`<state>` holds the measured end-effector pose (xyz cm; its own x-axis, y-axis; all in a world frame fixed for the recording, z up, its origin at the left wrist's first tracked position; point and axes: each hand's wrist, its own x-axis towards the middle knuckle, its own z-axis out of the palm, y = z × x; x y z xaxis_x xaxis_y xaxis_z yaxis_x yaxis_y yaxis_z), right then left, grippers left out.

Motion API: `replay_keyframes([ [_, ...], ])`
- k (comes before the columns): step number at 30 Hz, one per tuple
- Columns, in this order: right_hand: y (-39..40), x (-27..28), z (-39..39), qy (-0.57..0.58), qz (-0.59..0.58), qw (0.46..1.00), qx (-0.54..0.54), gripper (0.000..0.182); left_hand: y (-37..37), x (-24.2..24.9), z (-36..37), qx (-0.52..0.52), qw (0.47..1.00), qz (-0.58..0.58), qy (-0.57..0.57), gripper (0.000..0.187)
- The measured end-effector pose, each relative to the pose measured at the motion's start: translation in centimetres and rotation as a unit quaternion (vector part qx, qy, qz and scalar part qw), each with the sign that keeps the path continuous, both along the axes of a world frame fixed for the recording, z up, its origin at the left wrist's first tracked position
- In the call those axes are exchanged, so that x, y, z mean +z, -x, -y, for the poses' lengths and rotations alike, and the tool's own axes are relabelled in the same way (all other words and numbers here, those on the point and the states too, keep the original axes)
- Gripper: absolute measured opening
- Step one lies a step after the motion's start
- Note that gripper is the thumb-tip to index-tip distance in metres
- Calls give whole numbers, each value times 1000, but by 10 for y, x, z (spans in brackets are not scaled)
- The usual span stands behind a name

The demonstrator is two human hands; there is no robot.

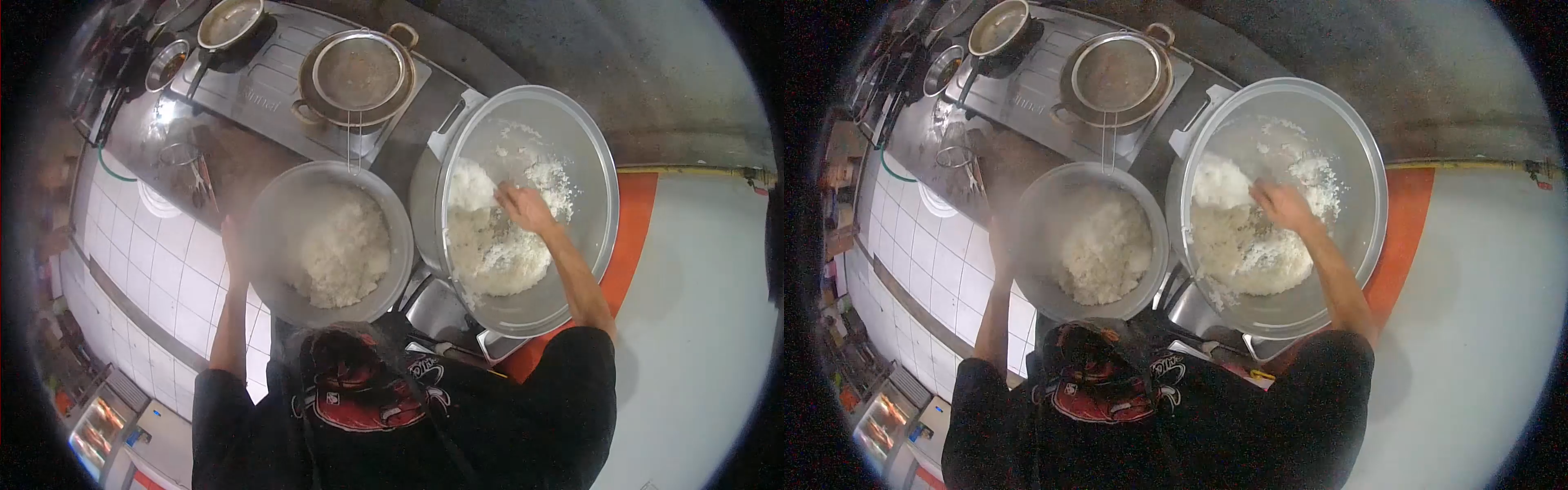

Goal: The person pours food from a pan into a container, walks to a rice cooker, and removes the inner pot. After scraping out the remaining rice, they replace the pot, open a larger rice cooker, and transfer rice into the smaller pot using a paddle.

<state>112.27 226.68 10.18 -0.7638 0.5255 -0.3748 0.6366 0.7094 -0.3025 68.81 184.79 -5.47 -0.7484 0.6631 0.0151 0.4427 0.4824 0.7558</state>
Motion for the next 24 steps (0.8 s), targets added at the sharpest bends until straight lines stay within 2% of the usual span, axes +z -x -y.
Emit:
replay_keyframes([
  [1, -4, -1, 13, 1, 0, 1000, 2, 32, 3, -9, 2, -19, 997, -76, 19, 28],
  [2, -9, -1, 28, 51, -5, 998, -26, 33, 3, -6, 0, -18, 997, -75, 20, 28],
  [3, -17, -1, 42, 101, -9, 993, -55, 33, 3, -4, -2, -4, 1000, 0, -14, 29],
  [4, -26, -2, 53, 101, -8, 993, -54, 33, 2, -1, -4, 10, 996, 76, -49, 31],
  [5, -36, -3, 64, 149, -40, 984, -91, 33, -1, -1, -4, 12, 996, 78, -49, 31],
  [7, -53, 1, 89, 268, -114, 937, -192, 32, -6, 3, -2, -26, 994, -105, -11, 31],
  [11, -83, 36, 126, 244, -98, 933, -244, 26, -10, 24, -11, -13, 999, -17, 37, 31],
  [13, -91, 57, 146, 229, -171, 906, -313, 23, -12, 38, -13, -87, 992, -55, -76, 31],
  [17, -77, 128, 198, 205, -239, 881, -354, 19, 1, -17, 2, -75, 994, -52, -56, 39],
  [19, -54, 155, 234, 198, -252, 878, -354, 22, 2, -37, 10, -48, 980, -190, -41, 50],
  [20, -34, 162, 254, 189, -215, 884, -369, 24, 0, -19, 6, -47, 980, -193, -34, 50],
  [21, -11, 164, 276, 177, -176, 889, -384, 27, -10, 14, -7, -10, 996, -6, -88, 46],
  [22, 15, 158, 289, 204, -147, 891, -377, 29, -15, 35, -17, 28, 973, 182, -142, 48],
  [23, 27, 112, 304, 0, -204, 956, -212, 31, -14, 38, -18, 28, 968, 209, -135, 48],
  [24, 58, 95, 317, 103, -117, 938, -309, 38, -13, 36, -16, 29, 968, 211, -132, 48],
])
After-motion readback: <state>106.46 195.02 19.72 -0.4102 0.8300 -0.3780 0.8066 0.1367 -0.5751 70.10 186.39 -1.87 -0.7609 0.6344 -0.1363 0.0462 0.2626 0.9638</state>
